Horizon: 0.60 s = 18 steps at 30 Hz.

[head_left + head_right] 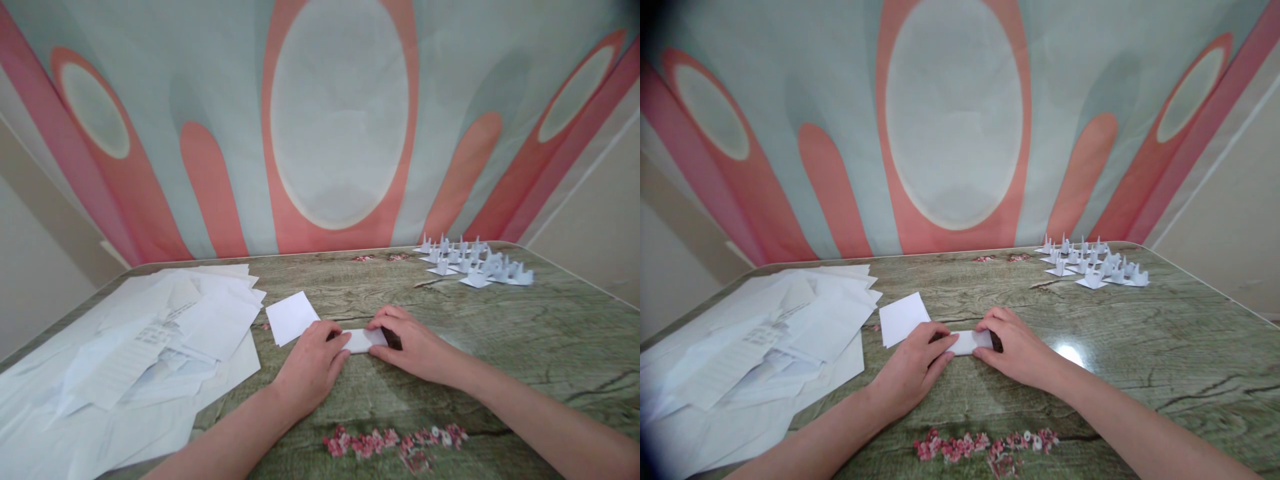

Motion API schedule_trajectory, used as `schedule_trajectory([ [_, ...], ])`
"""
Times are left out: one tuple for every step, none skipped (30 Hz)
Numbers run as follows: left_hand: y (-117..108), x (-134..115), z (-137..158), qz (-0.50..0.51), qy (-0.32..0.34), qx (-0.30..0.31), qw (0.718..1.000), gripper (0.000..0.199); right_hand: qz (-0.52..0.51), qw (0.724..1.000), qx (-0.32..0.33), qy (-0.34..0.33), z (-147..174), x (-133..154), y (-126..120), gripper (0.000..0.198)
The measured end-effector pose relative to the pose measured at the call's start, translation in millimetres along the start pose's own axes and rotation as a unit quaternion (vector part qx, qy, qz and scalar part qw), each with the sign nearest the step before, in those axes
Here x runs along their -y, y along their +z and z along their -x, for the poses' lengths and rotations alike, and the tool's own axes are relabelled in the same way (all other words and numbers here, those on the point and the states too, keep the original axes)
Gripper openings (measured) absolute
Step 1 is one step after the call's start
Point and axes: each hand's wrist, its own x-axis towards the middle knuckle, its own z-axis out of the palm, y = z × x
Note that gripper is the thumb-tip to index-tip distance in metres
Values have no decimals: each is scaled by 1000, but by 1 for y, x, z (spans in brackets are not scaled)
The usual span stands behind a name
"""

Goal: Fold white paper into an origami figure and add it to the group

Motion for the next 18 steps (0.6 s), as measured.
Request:
schedule_trajectory([
  [0,0,0,-3,0,2,1000,26,3,1000,0,0,0,0,0,21],
  [0,-1,0,-5,0,5,1000,26,6,1000,-1,-2,0,0,0,20],
  [-1,-1,0,-7,0,7,1000,26,12,1000,1,-4,0,0,0,20],
  [-1,-1,0,-8,-1,8,1000,25,21,1000,2,-8,0,1,-1,19],
  [-1,-1,-1,-10,-2,9,1000,25,33,999,3,-12,1,2,-1,19],
  [-2,-2,-1,-11,-3,8,1000,26,49,999,3,-17,1,4,-2,18],
  [-2,-2,-1,-13,-4,8,1000,26,68,997,3,-23,2,6,-2,17],
  [-2,-2,-1,-14,-4,8,1000,26,90,995,1,-30,2,8,-2,16],
  [-2,-2,-1,-16,-3,8,1000,26,113,993,-2,-38,3,11,-2,15],
  [-2,-2,-1,-17,-2,8,1000,26,136,990,-6,-47,3,13,-1,14],
  [-2,-2,-1,-19,-1,8,1000,26,159,986,-9,-58,4,15,0,13],
  [-2,-2,-1,-20,0,9,1000,26,180,981,-12,-68,4,16,2,12],
  [-1,-2,-1,-23,1,9,1000,26,200,976,-14,-79,4,17,4,12],
  [-1,-2,-1,-24,1,9,1000,25,218,972,-15,-90,5,18,6,12],
  [-1,-2,-1,-26,1,9,1000,25,232,967,-15,-101,5,18,8,13],
  [-1,-2,0,-27,2,8,1000,25,245,963,-16,-110,5,19,9,15],
  [-1,-2,0,-28,2,6,1000,25,254,960,-15,-118,5,19,11,16],
  [-1,-2,0,-29,3,3,1000,26,262,957,-14,-122,5,19,11,17],
])
